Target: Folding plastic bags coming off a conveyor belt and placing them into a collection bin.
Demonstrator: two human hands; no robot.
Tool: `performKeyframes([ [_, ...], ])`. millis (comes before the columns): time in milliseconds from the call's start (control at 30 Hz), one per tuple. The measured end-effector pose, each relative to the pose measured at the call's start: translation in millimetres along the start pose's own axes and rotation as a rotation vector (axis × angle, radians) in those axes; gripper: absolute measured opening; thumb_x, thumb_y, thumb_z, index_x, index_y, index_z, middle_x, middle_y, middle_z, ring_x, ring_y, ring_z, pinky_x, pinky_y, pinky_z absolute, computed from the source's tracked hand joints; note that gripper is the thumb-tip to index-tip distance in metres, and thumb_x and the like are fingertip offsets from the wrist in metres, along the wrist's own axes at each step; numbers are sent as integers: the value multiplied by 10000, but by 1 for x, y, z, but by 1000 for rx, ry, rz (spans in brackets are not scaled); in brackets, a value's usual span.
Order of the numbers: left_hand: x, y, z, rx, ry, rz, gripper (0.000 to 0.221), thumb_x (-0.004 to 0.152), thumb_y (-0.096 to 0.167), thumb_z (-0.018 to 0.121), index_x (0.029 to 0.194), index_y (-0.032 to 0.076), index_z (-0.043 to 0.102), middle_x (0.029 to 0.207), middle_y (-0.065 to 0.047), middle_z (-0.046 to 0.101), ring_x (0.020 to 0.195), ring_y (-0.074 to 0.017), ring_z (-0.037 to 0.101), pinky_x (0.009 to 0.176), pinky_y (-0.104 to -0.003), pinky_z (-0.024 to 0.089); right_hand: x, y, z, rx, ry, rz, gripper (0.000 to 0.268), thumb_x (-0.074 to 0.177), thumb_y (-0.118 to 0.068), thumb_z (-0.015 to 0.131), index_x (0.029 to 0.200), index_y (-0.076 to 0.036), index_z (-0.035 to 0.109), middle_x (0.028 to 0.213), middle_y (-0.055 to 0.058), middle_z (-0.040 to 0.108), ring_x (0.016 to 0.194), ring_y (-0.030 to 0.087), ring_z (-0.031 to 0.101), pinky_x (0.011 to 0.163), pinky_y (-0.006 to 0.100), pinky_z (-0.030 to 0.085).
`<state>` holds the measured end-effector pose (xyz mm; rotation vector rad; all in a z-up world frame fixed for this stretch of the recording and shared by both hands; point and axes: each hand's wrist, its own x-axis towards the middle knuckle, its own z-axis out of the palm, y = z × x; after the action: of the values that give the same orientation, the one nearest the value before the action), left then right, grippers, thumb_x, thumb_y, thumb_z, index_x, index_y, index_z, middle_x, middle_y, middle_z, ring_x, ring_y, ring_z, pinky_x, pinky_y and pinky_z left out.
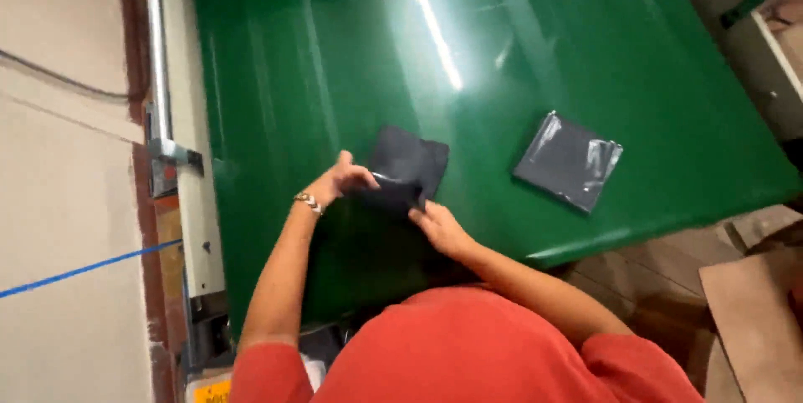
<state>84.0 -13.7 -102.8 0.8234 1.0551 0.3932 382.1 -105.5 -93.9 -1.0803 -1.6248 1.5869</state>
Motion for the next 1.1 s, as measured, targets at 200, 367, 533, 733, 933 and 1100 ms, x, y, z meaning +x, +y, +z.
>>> performKeyframes([
  [200,-41,29,46,909,718,277,383,958,560,630,836,204,702,786,-27,702,861,-255,694,757,-376,546,33,-41,-2,776,237,505,237,1009,-233,564,1219,-125,551,940,49,645,716,161,725,592,331,634],
  [367,-33,37,87,1099,1103,237,389,919,591,555,869,206,535,841,-47,647,758,-308,691,715,-460,568,49,-20,-7,736,201,533,250,1013,-257,556,1223,-125,527,975,59,653,801,171,747,634,336,638],
  [533,-34,44,116,1311,1253,357,319,883,450,685,959,175,543,933,-27,544,900,-291,611,676,-476,568,28,-49,-1,698,257,451,388,995,-268,603,1301,-40,532,1076,134,695,893,213,744,697,384,640],
  [733,-66,91,195,1193,986,1023,248,1030,315,582,1010,78,510,952,-101,589,859,-345,652,718,-408,550,-32,-99,-77,89,506,49,729,907,-164,717,1432,110,292,1252,378,529,1176,509,577,915,536,555],
  [933,13,104,286,828,875,921,311,999,430,576,1052,134,499,914,-147,690,791,-448,689,651,-521,554,-85,-96,-187,178,624,-265,864,896,35,696,1577,-76,175,1412,250,487,1231,291,543,1024,430,513],
  [1100,91,92,322,863,832,682,297,1022,460,474,1054,165,486,835,-168,686,749,-485,681,660,-571,545,-99,-45,-241,-45,706,-3,792,896,-50,690,1546,-80,238,1109,266,668,1021,391,681,829,464,594],
])
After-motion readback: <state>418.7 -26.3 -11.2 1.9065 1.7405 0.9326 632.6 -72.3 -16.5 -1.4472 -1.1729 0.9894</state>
